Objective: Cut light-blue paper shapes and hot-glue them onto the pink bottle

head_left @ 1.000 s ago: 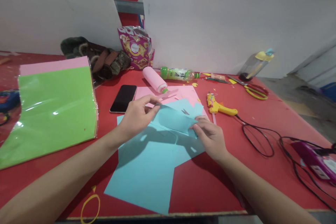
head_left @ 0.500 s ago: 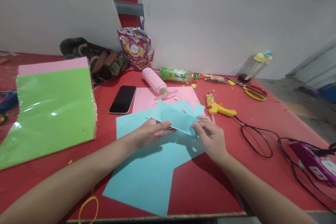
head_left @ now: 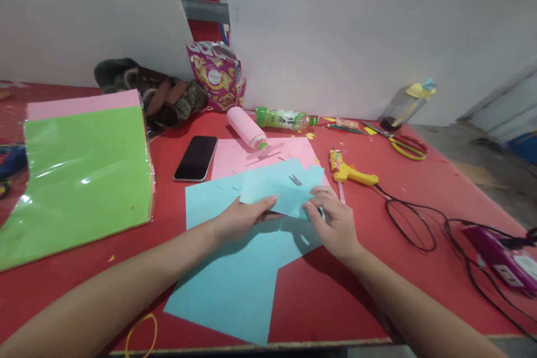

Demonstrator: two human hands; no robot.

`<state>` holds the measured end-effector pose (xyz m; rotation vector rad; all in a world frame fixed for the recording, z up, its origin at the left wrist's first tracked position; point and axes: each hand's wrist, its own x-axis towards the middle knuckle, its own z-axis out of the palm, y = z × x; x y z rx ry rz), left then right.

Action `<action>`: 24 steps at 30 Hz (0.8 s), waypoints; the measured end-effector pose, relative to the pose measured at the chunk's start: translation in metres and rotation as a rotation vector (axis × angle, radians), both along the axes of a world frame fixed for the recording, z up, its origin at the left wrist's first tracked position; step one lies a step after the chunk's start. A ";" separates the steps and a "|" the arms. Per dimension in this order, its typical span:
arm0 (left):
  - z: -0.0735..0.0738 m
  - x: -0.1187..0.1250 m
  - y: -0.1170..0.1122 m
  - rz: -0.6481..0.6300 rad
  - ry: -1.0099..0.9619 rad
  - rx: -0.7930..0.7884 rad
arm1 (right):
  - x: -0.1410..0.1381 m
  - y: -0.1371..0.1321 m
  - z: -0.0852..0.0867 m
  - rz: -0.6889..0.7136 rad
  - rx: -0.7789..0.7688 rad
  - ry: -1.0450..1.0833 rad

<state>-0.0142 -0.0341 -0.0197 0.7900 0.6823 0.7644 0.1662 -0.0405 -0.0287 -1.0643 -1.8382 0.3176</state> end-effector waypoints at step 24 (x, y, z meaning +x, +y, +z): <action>0.012 0.003 -0.004 0.084 0.178 0.054 | 0.000 0.000 0.002 -0.015 -0.003 -0.073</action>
